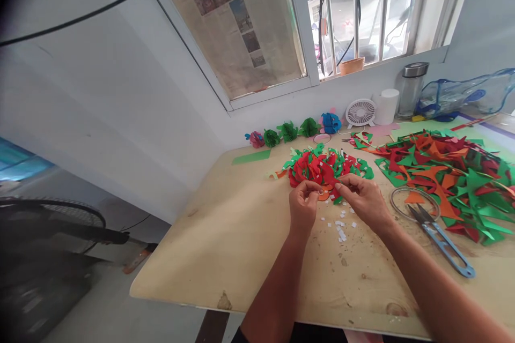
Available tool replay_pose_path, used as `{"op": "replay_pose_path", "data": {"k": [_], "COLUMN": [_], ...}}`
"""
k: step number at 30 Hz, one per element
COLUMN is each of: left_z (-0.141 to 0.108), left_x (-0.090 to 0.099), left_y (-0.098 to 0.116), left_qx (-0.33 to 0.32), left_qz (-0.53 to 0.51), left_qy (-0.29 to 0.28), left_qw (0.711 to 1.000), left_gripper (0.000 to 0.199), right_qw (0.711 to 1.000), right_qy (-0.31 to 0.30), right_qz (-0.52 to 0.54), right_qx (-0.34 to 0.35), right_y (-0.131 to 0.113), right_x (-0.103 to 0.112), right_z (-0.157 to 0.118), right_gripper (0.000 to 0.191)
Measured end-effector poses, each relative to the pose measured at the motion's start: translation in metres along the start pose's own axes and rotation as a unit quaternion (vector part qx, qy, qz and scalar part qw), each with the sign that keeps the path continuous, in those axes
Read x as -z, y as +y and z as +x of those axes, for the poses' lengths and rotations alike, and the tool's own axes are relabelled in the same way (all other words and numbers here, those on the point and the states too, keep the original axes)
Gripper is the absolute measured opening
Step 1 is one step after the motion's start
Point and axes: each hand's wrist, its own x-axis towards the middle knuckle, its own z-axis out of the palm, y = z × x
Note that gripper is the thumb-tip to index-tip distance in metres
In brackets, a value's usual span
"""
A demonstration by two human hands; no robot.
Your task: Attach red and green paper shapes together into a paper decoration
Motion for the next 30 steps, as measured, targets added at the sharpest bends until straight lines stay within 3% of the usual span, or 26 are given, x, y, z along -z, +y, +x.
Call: {"op": "replay_pose_path", "data": {"k": [5,9,15,19,21,25,30], "left_z": [0.0,0.0,-0.001,-0.003,-0.004,-0.001,0.005], "left_x": [0.0,-0.001,-0.002,-0.002,-0.003,-0.004,-0.003], "left_y": [-0.003,-0.006,-0.006,-0.005,-0.005,-0.005,-0.004], "left_qx": [0.004,0.006,0.029,0.014,0.007,0.05,0.106], "left_qz": [0.024,0.028,-0.053,-0.038,-0.042,-0.124,-0.225], "left_qy": [-0.015,-0.021,-0.038,-0.064,-0.054,-0.014,0.017], "left_qw": [1.0,0.999,0.997,0.997,0.998,0.991,0.968], "left_gripper": [0.017,0.018,0.011,0.025,0.016,0.01,0.021], "right_qw": [0.998,0.987,0.924,0.886,0.877,0.879,0.921], "right_qy": [-0.005,0.0,0.027,0.024,0.017,-0.009,-0.062], "right_qz": [0.055,0.139,0.325,0.395,0.411,0.404,0.315], "right_qx": [-0.025,-0.082,-0.201,-0.239,-0.249,-0.251,-0.22], "right_y": [-0.001,0.003,0.011,0.011,0.009,0.007,0.006], "right_x": [0.0,-0.001,-0.003,-0.004,-0.004,-0.005,-0.006], "right_z": [-0.001,0.0,0.002,0.002,0.001,0.0,-0.003], "right_gripper": [0.025,0.025,0.019,0.019,0.018,0.02,0.025]}}
